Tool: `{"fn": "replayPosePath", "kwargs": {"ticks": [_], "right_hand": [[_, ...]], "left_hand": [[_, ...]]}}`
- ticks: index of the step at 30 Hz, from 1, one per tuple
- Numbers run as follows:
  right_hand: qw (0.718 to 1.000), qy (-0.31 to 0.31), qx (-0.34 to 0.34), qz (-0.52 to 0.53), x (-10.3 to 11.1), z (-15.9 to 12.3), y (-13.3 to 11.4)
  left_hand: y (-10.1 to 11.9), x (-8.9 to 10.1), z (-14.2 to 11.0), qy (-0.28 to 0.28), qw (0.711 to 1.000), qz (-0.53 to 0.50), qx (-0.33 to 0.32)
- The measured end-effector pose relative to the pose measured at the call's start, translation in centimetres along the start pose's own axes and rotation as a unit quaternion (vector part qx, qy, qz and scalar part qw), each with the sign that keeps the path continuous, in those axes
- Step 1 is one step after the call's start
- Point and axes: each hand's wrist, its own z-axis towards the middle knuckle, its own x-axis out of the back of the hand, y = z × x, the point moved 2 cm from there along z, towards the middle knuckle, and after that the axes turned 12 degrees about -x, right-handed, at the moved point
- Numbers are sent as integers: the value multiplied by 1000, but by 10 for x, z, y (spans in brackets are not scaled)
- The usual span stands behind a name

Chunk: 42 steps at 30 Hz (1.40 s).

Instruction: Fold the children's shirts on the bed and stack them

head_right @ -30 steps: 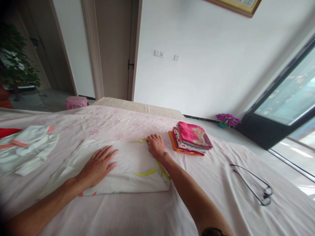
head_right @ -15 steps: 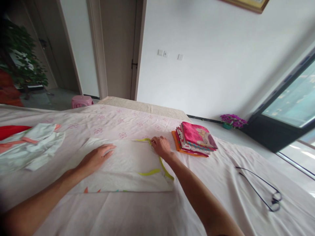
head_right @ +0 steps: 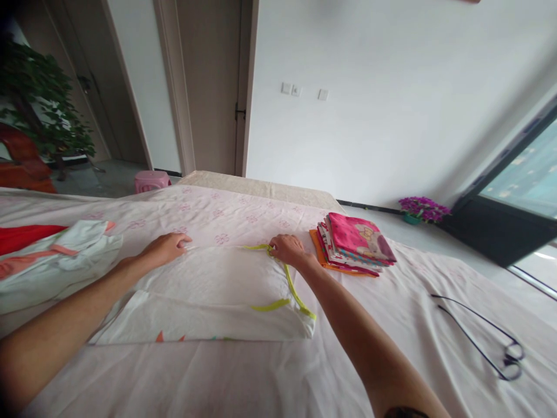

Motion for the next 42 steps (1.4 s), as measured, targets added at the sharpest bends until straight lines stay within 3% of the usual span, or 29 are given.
{"fn": "replayPosePath", "kwargs": {"ticks": [3, 6, 13, 18, 23, 28, 33, 38, 42], "right_hand": [[999, 48, 5, -2, 4, -13, -3], [996, 88, 16, 0, 3, -33, -3], [993, 107, 56, -10, -7, -77, 2], [991, 115, 73, -8, -8, -98, 2], [989, 127, 73, -5, -7, -115, 2], [991, 99, 94, -17, -10, -128, 2], [993, 61, 103, 13, -8, -133, 3], [991, 47, 43, 117, 5, -145, 11], [989, -8, -8, 149, 9, -158, 17]], "left_hand": [[2, 6, -8, 1, 1000, -1, -8], [7, 15, -27, 40, 998, 15, -49], [22, 20, -91, 56, 991, 50, -112], [26, 17, -119, 76, 988, 63, -115], [26, 12, -133, 83, 989, 58, -106], [25, 10, -141, 94, 987, 74, -109], [25, 17, -142, 48, 989, 86, -113], [13, 22, -146, 46, 998, 43, -25], [2, 13, -150, 56, 998, -2, 3]]}}
